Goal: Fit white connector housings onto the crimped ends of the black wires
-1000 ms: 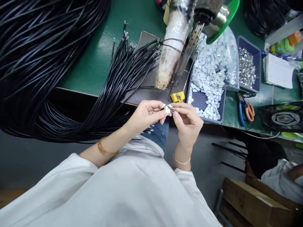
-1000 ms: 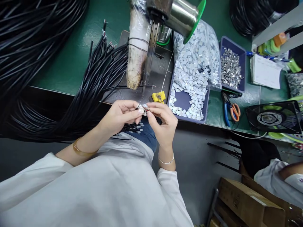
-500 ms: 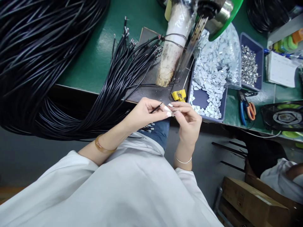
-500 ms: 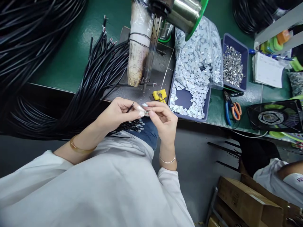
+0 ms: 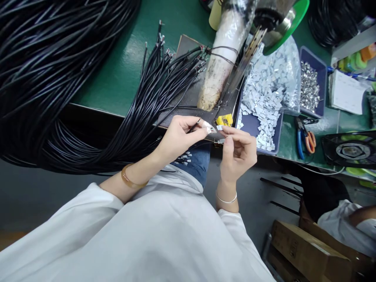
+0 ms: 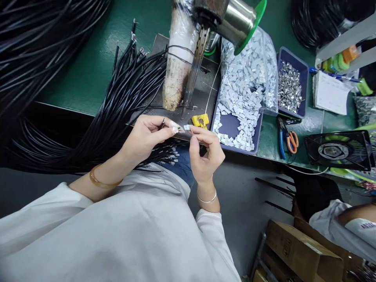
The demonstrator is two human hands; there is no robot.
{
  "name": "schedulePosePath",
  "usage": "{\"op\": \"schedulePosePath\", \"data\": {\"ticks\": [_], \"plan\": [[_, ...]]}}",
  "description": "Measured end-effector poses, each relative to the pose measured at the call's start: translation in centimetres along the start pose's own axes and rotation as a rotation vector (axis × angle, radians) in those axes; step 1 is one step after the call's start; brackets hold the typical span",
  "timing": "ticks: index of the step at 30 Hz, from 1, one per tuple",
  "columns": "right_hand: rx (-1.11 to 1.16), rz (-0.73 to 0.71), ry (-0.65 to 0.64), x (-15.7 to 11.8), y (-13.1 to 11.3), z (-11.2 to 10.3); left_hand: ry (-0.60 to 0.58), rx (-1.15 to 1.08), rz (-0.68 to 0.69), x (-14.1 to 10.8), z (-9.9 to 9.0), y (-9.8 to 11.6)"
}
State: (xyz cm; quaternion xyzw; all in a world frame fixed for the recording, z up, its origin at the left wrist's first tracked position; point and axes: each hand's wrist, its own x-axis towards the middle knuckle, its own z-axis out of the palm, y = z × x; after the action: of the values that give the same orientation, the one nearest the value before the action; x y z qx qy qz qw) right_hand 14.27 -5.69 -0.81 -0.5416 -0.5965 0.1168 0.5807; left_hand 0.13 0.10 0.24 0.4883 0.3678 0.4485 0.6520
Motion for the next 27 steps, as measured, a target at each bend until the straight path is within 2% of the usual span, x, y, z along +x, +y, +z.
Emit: {"op": "schedulePosePath", "data": {"ticks": [2,5,10,18,21,27], "plan": [[-0.020,0.002,-0.027,0.1,0.2,-0.1,0.002,-0.009,-0.015,0.0,-0.1,-0.1],[-0.083,-0.091,-0.064,0.3,0.4,-0.1,0.021,-0.009,-0.021,0.1,0.0,-0.4],[-0.115,-0.190,-0.045,0.5,0.6,0.3,0.080,0.004,0.007,0.3,0.2,-0.6],[-0.181,-0.226,-0.059,0.8,0.9,0.3,0.078,0.029,0.014,0.5,-0.1,-0.2],[-0.144,-0.200,-0.056,0.8,1.0,0.5,0.105,0.067,0.020,0.6,0.1,-0.1],[-0.140,-0.031,-0.102,1.0,0.9,0.8,0.209,0.154,0.032,0.7,0.9,0.5]]}}
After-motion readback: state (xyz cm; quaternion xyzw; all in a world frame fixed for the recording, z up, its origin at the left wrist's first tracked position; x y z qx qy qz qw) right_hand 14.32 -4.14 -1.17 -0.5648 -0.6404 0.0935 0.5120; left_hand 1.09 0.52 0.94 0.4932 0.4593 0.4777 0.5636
